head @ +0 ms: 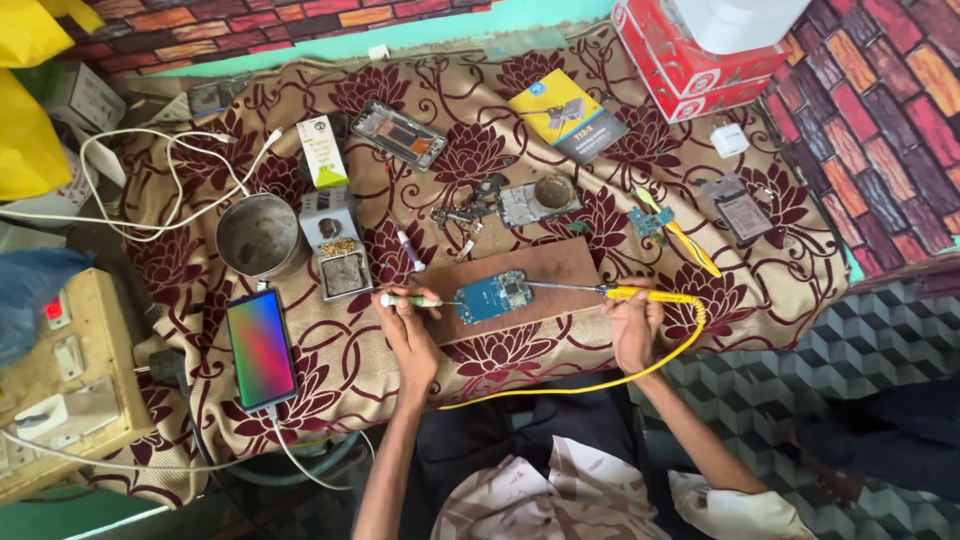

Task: The person uses a soldering iron in their right hand and a soldering wire in their left hand to apply solder to a blue circuit board. They repeatedly touch the iron to the board and feed solder wire to the joint.

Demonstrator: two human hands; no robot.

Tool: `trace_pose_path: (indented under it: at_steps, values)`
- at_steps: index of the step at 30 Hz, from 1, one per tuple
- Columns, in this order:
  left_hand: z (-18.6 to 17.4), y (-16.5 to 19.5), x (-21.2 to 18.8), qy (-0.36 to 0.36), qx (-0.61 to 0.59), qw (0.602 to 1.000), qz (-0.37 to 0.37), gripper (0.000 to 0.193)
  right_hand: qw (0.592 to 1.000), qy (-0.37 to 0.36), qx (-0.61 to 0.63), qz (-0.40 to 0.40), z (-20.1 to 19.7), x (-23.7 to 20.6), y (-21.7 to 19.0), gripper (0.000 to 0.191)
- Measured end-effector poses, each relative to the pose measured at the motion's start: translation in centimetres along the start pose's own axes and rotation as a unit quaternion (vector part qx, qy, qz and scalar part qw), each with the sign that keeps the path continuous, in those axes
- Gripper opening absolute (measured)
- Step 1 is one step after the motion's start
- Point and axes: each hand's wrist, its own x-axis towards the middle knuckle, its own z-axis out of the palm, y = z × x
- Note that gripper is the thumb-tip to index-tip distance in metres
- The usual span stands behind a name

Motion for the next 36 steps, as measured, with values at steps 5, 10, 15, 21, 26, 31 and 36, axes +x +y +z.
trace_pose_path:
  at_steps: [5,10,15,21,26,31,36]
  values:
    - [-0.2,0.1,-0.6,-0.001,-0.012,1.000,-0.016,0.024,1.000,0.002,0.009,0.015,-0.8,-0.8,0.0,0.031]
    - [0.0,0.2,-0.6,-0.004,-0.029,1.000,-0.008,0.024,1.000,0.000,-0.026,-0.005,-1.2,-1.2,0.0,0.029]
    - [-0.2,0.5,-0.8,-0.013,-0.025,1.000,0.000,0.024,0.999,0.006,-0.033,-0.003,-1.2,-1.4,0.1,0.027]
    - [-0.1,0.1,-0.5,-0.023,-0.020,1.000,0.005,0.025,1.000,-0.018,-0.021,-0.005,-1.3,-1.3,-0.1,0.024]
    - [-0.4,-0.1,-0.9,-0.020,-0.001,1.000,0.012,0.026,0.999,-0.014,-0.043,-0.006,-1.2,-1.5,0.0,0.021]
    - [-0.4,-0.3,-0.6,-0.020,0.002,1.000,0.012,0.030,0.999,-0.018,-0.048,-0.010,-1.2,-1.5,0.1,0.021]
    - [-0.2,-0.2,-0.4,-0.020,0.015,0.999,0.028,0.031,0.999,-0.014,-0.045,-0.014,-1.0,-1.5,0.0,0.023]
